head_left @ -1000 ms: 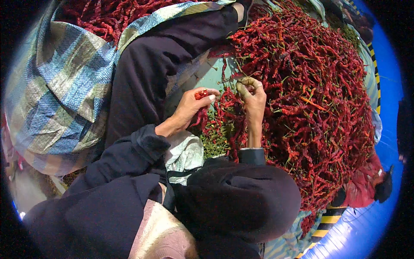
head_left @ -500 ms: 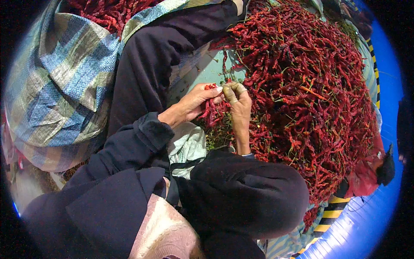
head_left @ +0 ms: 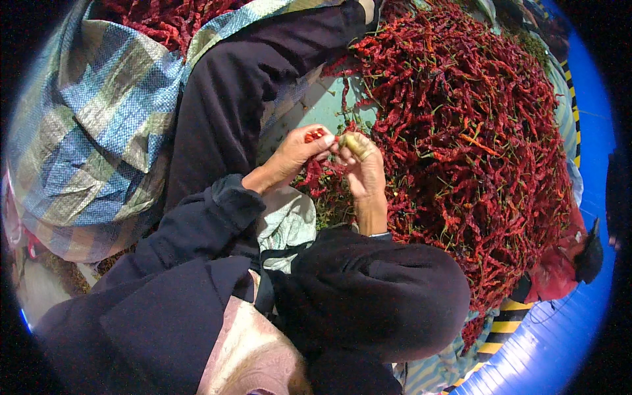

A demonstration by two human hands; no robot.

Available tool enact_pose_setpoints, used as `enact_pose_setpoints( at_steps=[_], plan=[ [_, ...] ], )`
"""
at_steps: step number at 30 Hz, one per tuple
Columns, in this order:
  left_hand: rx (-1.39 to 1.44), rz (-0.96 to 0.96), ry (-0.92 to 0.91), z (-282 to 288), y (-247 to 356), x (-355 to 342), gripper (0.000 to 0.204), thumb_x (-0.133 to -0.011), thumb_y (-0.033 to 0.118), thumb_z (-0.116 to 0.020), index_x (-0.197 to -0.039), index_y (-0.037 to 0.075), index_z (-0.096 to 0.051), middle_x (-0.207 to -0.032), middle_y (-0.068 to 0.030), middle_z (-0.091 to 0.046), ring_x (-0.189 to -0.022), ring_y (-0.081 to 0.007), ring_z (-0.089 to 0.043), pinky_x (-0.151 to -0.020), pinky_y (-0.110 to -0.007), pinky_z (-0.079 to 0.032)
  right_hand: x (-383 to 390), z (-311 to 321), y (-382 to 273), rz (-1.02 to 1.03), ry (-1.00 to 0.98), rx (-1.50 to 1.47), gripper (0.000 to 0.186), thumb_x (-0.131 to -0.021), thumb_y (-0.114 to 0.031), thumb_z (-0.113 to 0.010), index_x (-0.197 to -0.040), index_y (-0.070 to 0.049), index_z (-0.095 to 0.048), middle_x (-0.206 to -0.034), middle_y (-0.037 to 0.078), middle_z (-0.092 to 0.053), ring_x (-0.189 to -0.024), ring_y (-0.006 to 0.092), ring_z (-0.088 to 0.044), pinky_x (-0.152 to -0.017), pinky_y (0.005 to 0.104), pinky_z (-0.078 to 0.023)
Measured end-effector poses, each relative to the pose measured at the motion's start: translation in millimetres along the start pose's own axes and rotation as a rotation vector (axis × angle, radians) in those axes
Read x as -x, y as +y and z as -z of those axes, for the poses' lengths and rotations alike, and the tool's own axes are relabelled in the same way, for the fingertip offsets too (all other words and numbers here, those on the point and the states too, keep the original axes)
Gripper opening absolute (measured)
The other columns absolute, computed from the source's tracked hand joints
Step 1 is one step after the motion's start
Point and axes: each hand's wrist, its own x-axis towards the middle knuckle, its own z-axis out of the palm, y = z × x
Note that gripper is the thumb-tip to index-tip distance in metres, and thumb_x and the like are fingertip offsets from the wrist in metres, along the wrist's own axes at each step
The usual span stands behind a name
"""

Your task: The person sits on the ground and removes stems from dried red chilies by hand. They pick up chilies from a large pile, pull off the green stems, and place the de-stemmed chilies into a separate pile.

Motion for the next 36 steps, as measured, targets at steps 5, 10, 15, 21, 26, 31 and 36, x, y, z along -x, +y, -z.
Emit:
enact_pose_setpoints(
  at_steps=[5, 10, 15, 21, 26, 31, 36],
  plan=[
    [-0.127, 0.089, 0.275, 6, 12, 7, 0.021, -0.081, 0.023, -0.062, -0.072, 0.009, -0.049, -0.061, 0.0036, -0.047, -0.054, -0.0043, -0.042, -0.051, -0.019, -0.036, -24, 26, -12, 0.204, 0.166, 1.272, 0.020, -0.065, -0.004, -0.059, -0.085, -0.004, -0.065, -0.086, 0.016, -0.061, -0.078, 0.0287, -0.060, -0.071, 0.0339, -0.046],
    [0.020, 0.094, 0.255, 13, -3, 0, 0.019, -0.077, 0.013, -0.065, -0.075, 0.006, -0.048, -0.061, 0.0023, -0.045, -0.054, -0.0065, -0.046, -0.051, -0.023, -0.044, -90, 9, -6, 0.719, 0.352, 1.552, 0.023, -0.072, -0.019, -0.064, -0.087, -0.004, -0.057, -0.081, 0.015, -0.053, -0.080, 0.0310, -0.053, -0.067, 0.0395, -0.044],
    [0.105, 0.118, 0.227, 11, -6, -10, 0.015, -0.082, 0.012, -0.058, -0.089, 0.002, -0.050, -0.062, -0.0002, -0.046, -0.053, -0.0077, -0.047, -0.048, -0.024, -0.044, -111, 29, 2, 0.570, 0.405, 1.623, 0.021, -0.070, -0.022, -0.064, -0.077, -0.002, -0.060, -0.082, 0.015, -0.055, -0.079, 0.0302, -0.054, -0.067, 0.0404, -0.044],
    [0.017, 0.018, 0.250, 10, 2, -18, 0.026, -0.084, 0.020, -0.056, -0.104, 0.002, -0.054, -0.076, -0.0023, -0.055, -0.054, -0.0057, -0.047, -0.047, -0.019, -0.041, -21, -10, -21, 0.163, 0.088, 0.694, 0.025, -0.077, -0.019, -0.062, -0.092, 0.001, -0.060, -0.084, 0.005, -0.061, -0.076, 0.0116, -0.054, -0.069, 0.0265, -0.043],
    [0.031, 0.033, 0.165, 6, 1, -23, 0.022, -0.083, 0.021, -0.059, -0.096, 0.003, -0.057, -0.079, -0.0038, -0.058, -0.062, -0.0072, -0.051, -0.053, -0.021, -0.043, 12, -4, -11, 0.096, 0.040, 0.764, 0.020, -0.078, -0.014, -0.063, -0.090, 0.001, -0.059, -0.074, 0.002, -0.058, -0.068, 0.0093, -0.050, -0.064, 0.0239, -0.042],
    [-0.068, -0.017, 0.122, 6, 2, -17, 0.019, -0.082, 0.019, -0.060, -0.092, 0.003, -0.058, -0.076, -0.0029, -0.059, -0.065, -0.0079, -0.054, -0.058, -0.021, -0.044, 13, -9, -22, 0.263, 0.044, 0.779, 0.022, -0.079, -0.018, -0.063, -0.091, 0.000, -0.059, -0.078, 0.008, -0.062, -0.071, 0.0113, -0.055, -0.067, 0.0257, -0.045],
    [-0.238, -0.028, 0.068, 4, 3, -18, 0.012, -0.080, 0.012, -0.061, -0.088, 0.003, -0.059, -0.074, -0.0008, -0.059, -0.066, -0.0058, -0.053, -0.061, -0.020, -0.043, -12, -19, -19, 0.617, 0.163, 1.050, 0.016, -0.081, -0.018, -0.059, -0.085, -0.002, -0.056, -0.072, 0.009, -0.059, -0.059, 0.0145, -0.052, -0.055, 0.0285, -0.043]
  ],
)
